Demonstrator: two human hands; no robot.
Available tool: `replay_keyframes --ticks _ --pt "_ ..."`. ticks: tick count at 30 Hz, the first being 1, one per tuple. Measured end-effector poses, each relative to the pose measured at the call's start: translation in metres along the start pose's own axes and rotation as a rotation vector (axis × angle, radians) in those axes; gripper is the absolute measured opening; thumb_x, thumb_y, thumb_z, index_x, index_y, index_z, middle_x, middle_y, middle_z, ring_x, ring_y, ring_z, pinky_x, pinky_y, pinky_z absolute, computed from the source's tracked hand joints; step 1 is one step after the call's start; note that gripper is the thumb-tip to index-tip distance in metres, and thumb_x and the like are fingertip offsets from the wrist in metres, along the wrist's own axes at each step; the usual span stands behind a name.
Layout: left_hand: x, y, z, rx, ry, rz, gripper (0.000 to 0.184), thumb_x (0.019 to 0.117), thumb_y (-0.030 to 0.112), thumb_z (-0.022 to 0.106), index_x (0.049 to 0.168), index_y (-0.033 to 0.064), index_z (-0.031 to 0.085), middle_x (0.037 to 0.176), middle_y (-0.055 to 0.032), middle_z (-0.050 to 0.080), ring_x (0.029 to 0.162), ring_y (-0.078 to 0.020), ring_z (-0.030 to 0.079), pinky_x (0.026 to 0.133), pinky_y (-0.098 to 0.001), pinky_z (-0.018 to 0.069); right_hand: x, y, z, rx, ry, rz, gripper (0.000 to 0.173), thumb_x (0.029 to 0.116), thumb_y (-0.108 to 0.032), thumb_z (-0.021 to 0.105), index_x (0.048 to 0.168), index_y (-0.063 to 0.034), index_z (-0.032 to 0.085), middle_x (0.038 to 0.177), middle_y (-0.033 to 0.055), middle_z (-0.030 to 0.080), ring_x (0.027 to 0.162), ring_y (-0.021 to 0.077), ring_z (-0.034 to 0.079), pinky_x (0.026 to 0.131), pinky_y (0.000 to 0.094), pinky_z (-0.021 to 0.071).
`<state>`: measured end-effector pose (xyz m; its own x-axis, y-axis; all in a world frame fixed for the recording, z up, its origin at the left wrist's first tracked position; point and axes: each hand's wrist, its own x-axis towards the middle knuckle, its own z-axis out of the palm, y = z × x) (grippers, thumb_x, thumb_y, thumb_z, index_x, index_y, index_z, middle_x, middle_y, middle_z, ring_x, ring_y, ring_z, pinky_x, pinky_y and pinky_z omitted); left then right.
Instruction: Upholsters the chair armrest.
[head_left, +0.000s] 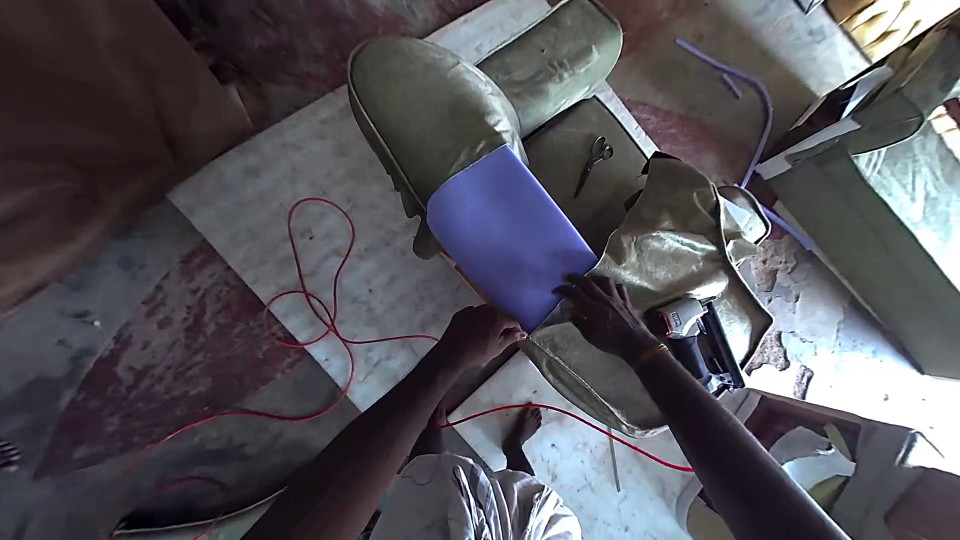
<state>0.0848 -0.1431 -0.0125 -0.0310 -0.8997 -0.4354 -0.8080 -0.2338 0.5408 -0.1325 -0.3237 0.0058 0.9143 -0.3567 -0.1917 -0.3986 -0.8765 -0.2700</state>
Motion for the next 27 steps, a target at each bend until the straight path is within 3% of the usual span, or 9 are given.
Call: replay_keyframes --ticks 1,3,6,8,12,16,19,21,27 --pt "0.001 0.002 0.0 0.019 0.001 -0.009 0.039 0.1049 0.053 0.049 0.108 0.0239 0.075 0.104 -0.0008 0.072 0.102 -0.021 0.069 0.085 -0.0484 0.0549 0.002 0.009 -0.006 -0.017 0.012 0.041 0.039 0.1023 -0.029 0.055 0.141 -0.0335 0.059 0.155 -0.0023 0.05 0.132 0.0349 0.052 0.093 0.0582 0.0489" --pt "0.003 0.005 -0.001 0.039 -0.01 -0.038 0.04 0.1043 0.055 0.049 0.106 0.0238 0.075 0.101 0.0 0.071 0.099 -0.0204 0.067 0.082 -0.0471 0.0526 0.011 0.025 -0.013 -0.037 0.003 0.068 0.04 0.1002 -0.022 0.058 0.139 -0.0326 0.06 0.148 0.0009 0.055 0.117 0.0349 0.06 0.084 0.0537 0.0541" --pt "0.003 0.005 -0.002 0.055 -0.012 -0.042 0.041 0.1036 0.056 0.05 0.107 0.0242 0.075 0.099 0.0002 0.071 0.096 -0.0196 0.068 0.081 -0.0463 0.0525 0.029 0.032 -0.03 -0.047 -0.179 0.008 0.026 0.1034 -0.018 0.056 0.128 -0.0183 0.063 0.123 0.0116 0.064 0.104 0.0357 0.068 0.079 0.0535 0.0589" --pt "0.004 0.008 -0.003 0.071 0.004 -0.041 0.042 0.104 0.056 0.049 0.107 0.0241 0.076 0.099 -0.0006 0.071 0.096 -0.0202 0.068 0.081 -0.0464 0.0516 0.039 0.042 -0.042 -0.054 -0.264 -0.029 0.022 0.1049 -0.019 0.054 0.123 -0.0133 0.064 0.117 0.0135 0.065 0.099 0.035 0.069 0.076 0.0548 0.0591" --pt "0.015 0.011 -0.005 0.101 0.022 -0.032 0.038 0.1054 0.049 0.05 0.102 0.0191 0.072 0.098 -0.0039 0.073 0.096 -0.0241 0.069 0.082 -0.0515 0.0506 0.045 0.051 -0.042 0.063 -0.203 0.158 0.02 0.101 -0.021 0.063 0.117 -0.0106 0.065 0.121 0.0151 0.064 0.102 0.0355 0.069 0.081 0.0584 0.0573" --pt "0.011 0.009 -0.017 0.099 -0.072 -0.008 0.038 0.1061 0.049 0.049 0.105 0.0193 0.072 0.1 -0.0047 0.072 0.097 -0.0251 0.069 0.08 -0.0513 0.0509 0.021 -0.008 -0.032 0.034 0.084 0.311 0.043 0.0951 -0.025 0.069 0.134 -0.0105 0.059 0.142 0.0222 0.051 0.119 0.0434 0.06 0.087 0.0581 0.0567" --pt "0.006 0.006 -0.021 0.081 -0.115 -0.02 0.04 0.1067 0.05 0.046 0.106 0.0182 0.071 0.099 -0.0061 0.072 0.096 -0.0274 0.069 0.079 -0.0541 0.0517 -0.005 -0.049 0.0 0.223 0.064 0.238 0.045 0.0891 -0.047 0.076 0.116 -0.0113 0.069 0.118 0.0134 0.065 0.11 0.032 0.065 0.088 0.053 0.0575" --pt "0.003 0.004 -0.02 0.088 -0.131 -0.021 0.038 0.1068 0.048 0.047 0.111 0.0187 0.071 0.103 -0.0075 0.074 0.099 -0.0291 0.07 0.083 -0.0553 0.053 -0.014 -0.056 0.028 0.353 0.032 0.194 0.042 0.0852 -0.052 0.079 0.102 -0.014 0.071 0.101 0.005 0.069 0.099 0.0248 0.066 0.087 0.0494 0.0558" --pt "0.003 -0.013 -0.019 0.017 -0.271 -0.083 0.051 0.1066 0.055 0.042 0.104 0.0115 0.068 0.099 -0.0123 0.071 0.098 -0.0322 0.07 0.08 -0.0571 0.0532 -0.008 -0.065 0.04 0.32 0.044 0.272 0.03 0.0907 -0.046 0.075 0.085 -0.0164 0.071 0.094 0.0 0.07 0.096 0.0212 0.065 0.084 0.0457 0.0551"
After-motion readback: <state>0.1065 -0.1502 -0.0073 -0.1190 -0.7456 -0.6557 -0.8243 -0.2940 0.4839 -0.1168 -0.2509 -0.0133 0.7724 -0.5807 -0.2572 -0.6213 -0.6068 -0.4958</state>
